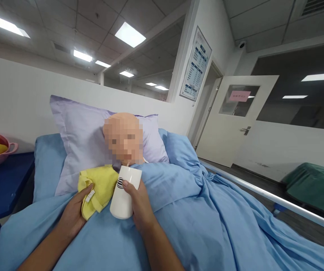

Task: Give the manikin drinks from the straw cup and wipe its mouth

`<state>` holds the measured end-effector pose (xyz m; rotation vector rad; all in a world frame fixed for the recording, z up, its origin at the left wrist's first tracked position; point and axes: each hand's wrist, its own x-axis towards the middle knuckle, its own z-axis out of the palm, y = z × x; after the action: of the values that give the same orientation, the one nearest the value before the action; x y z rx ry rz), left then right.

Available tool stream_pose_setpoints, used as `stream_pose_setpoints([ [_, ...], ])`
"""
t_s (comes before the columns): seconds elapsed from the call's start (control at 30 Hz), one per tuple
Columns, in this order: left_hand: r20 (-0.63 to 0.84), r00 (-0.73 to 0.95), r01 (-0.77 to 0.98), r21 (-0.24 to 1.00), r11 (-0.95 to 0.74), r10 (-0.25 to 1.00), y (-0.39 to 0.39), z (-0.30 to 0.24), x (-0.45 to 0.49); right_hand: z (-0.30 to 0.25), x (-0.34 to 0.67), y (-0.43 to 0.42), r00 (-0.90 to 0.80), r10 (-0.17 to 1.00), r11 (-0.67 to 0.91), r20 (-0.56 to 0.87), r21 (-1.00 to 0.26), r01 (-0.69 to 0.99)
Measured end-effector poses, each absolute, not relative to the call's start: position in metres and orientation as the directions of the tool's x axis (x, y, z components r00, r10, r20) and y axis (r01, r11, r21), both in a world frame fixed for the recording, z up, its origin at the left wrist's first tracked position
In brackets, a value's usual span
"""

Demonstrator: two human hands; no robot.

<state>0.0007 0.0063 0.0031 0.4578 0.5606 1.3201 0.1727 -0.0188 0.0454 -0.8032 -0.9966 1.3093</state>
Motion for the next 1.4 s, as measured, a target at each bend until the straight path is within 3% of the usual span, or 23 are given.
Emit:
stream_pose_setpoints([
  [1.4, -0.152, 0.153, -0.757, 0.617, 0.215, 0.976, -0.001, 0.0109, -0.0011, 0.0461, 0.1692, -0.0235, -0.158, 0.962, 0.196, 0.223, -0.965, -0.172],
])
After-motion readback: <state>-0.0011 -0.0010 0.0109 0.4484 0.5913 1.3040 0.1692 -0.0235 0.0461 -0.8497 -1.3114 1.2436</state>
